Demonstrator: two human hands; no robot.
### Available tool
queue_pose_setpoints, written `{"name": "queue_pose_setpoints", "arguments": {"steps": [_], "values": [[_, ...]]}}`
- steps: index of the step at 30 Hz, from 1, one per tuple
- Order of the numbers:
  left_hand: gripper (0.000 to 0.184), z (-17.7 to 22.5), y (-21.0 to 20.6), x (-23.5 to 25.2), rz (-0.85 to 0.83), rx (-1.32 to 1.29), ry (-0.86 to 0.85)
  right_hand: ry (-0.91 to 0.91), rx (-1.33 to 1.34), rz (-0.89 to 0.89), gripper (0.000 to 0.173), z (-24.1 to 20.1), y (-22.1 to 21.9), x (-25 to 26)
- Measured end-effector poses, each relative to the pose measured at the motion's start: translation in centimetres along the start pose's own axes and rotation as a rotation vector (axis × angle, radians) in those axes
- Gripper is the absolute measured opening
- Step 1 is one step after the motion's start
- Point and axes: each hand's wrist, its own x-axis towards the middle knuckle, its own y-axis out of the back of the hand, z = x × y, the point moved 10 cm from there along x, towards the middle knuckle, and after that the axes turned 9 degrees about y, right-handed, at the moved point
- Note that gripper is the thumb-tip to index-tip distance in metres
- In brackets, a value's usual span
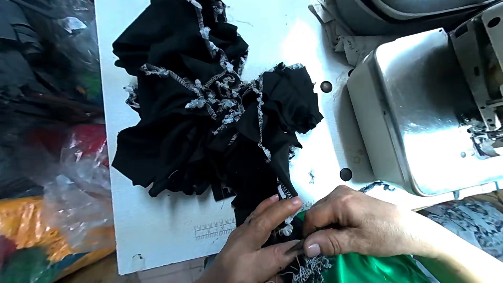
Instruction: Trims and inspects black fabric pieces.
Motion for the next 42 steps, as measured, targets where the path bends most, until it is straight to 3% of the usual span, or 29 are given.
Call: {"name": "queue_pose_setpoints", "arguments": {"steps": [8, 11, 15, 20, 25, 29, 33, 36, 39, 42], "values": [[0.015, 0.5, -0.2, -0.2, 0.006, 0.097, -0.037, -0.021, -0.212, 0.581, 0.039, -2.3, 6.7, -1.2], [0.017, 1.1, -0.2, 0.2, 0.015, 0.134, -0.053, -0.016, -0.352, 0.532, 0.038, -2.6, 5.5, 0.7], [0.018, 1.4, -0.7, 0.5, 0.014, 0.176, -0.082, -0.31, -0.474, 0.309, 0.043, 0.5, 3.6, 2.3], [0.019, 1.1, -1.2, 0.9, -0.019, 0.105, -0.097, -0.47, -0.175, 0.217, 0.017, 2.7, 3.4, 2.9], [0.021, 0.9, -1.3, 0.9, -0.028, 0.092, -0.12, -0.548, 0.045, 0.283, 0.014, 5.7, 2.9, 2.1], [0.023, 0.7, -0.3, 0.6, 0.007, 0.08, -0.09, -0.486, -0.024, 0.454, 0.003, 5.1, 4.6, 0.5], [0.02, 0.5, 2.4, 0.8, 0.089, -0.073, -0.013, -0.281, -0.155, 0.619, 0.004, 1.3, 5.9, -0.6], [0.019, 1.0, 3.7, 1.8, 0.116, -0.11, -0.012, -0.134, -0.152, 0.592, 0.01, -1.1, 5.4, -0.2], [0.019, 1.5, 3.3, 2.7, 0.097, -0.14, -0.043, -0.132, -0.101, 0.476, 0.016, -1.3, 4.2, 0.1], [0.02, 1.0, 2.6, 3.1, 0.111, -0.108, 0.036, -0.125, -0.06, 0.431, 0.02, -1.4, 3.6, -0.1]]}}
